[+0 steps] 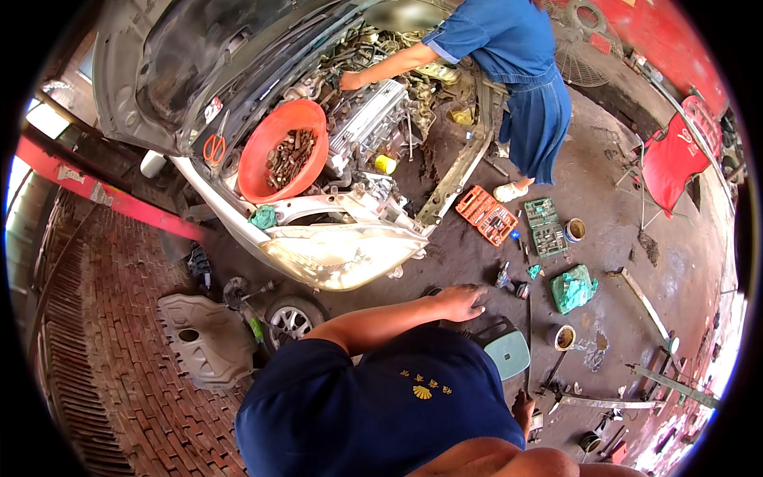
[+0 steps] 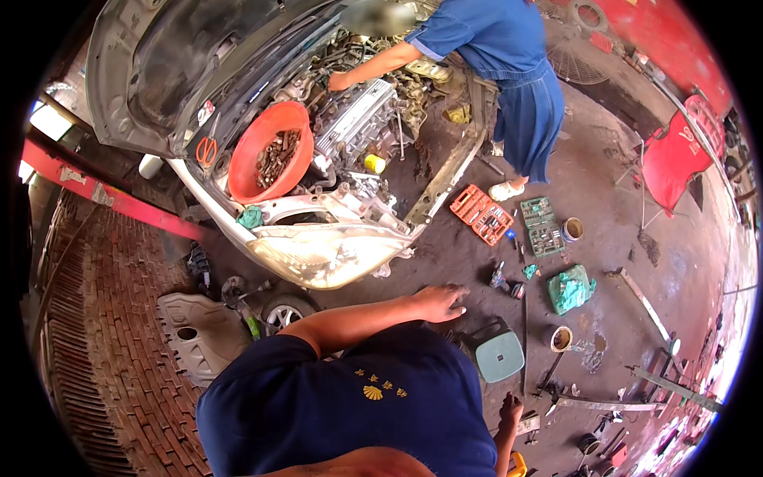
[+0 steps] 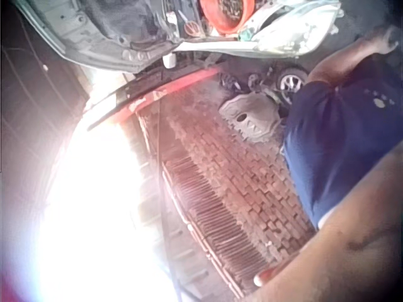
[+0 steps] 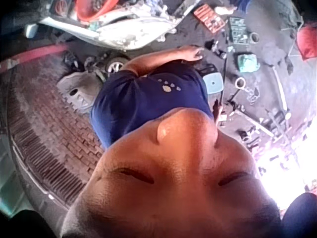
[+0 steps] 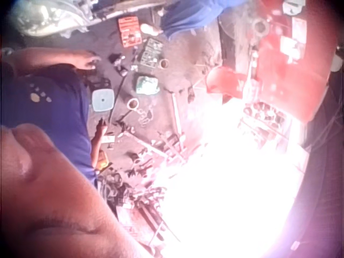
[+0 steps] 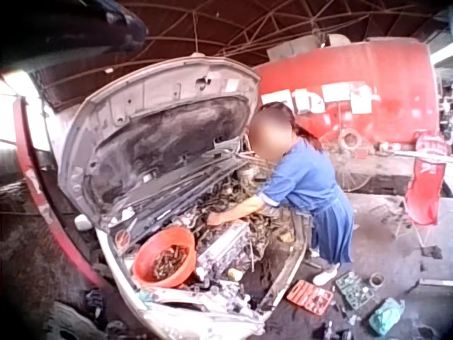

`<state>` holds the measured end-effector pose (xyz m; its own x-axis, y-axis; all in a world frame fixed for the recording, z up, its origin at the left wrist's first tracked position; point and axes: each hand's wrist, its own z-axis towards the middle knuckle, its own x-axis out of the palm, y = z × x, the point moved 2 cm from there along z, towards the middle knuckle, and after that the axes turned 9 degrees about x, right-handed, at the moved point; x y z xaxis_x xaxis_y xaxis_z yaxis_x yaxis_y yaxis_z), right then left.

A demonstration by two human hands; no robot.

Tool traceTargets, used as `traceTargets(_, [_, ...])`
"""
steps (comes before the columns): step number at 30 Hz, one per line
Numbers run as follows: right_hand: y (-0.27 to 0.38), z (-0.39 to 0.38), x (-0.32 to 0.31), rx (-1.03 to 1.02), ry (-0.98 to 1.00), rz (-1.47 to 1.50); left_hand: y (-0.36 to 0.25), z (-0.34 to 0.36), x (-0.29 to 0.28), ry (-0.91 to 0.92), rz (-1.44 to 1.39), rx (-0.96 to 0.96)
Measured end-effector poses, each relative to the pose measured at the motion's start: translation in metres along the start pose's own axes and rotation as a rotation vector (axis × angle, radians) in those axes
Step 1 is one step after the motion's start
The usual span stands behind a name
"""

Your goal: The person works on a car engine with the hood open, using a wrench to tighten bolts on the engine block. They repeatedly reach into the engine bay, adjust components, and place tools on the ground.

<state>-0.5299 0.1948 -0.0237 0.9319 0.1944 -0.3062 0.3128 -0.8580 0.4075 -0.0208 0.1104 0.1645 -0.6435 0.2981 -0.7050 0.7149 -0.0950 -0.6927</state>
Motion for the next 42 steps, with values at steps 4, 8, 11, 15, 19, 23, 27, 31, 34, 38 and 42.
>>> traceTargets(4, [-0.025, 0.016, 0.002, -0.009, -0.008, -0.049, 0.002, -0.010, -0.001, 0.033, -0.040, -0.053])
traceTargets(8, [-0.046, 0.038, -0.002, -0.259, -0.082, -0.285, 0.009, 0.006, 0.000, -0.044, 0.010, 0.039])
traceTargets(11, [-0.033, 0.034, 0.000, -0.535, -0.177, -0.479, 0.009, 0.012, -0.019, -0.031, -0.125, 0.018])
traceTargets(15, [-0.011, 0.012, 0.006, -0.134, -0.199, -0.327, 0.029, 0.023, -0.021, -0.071, -0.163, 0.049])
traceTargets(19, [0.016, -0.026, 0.034, 0.061, -0.166, -0.270, 0.059, 0.017, -0.024, -0.063, -0.125, 0.046])
traceTargets(23, [0.013, -0.038, 0.048, 0.051, -0.203, -0.247, 0.071, 0.027, -0.039, -0.019, -0.274, 0.053])
traceTargets(27, [0.032, -0.052, 0.073, 0.028, -0.192, -0.217, 0.095, 0.037, -0.046, 0.018, -0.276, 0.038])
traceTargets(31, [0.066, -0.070, 0.090, 0.089, -0.173, -0.153, 0.110, 0.060, -0.049, 0.109, -0.252, 0.062])
traceTargets(34, [0.091, -0.081, 0.091, -0.129, -0.246, -0.259, 0.112, 0.080, -0.049, 0.138, -0.242, 0.099])
traceTargets(38, [0.114, -0.069, 0.084, -0.017, -0.200, -0.307, 0.115, 0.097, -0.045, 0.140, -0.268, 0.032])
traceTargets(42, [0.057, 0.011, 0.055, 0.101, -0.132, -0.342, 0.100, 0.118, -0.050, 0.106, -0.164, 0.041])
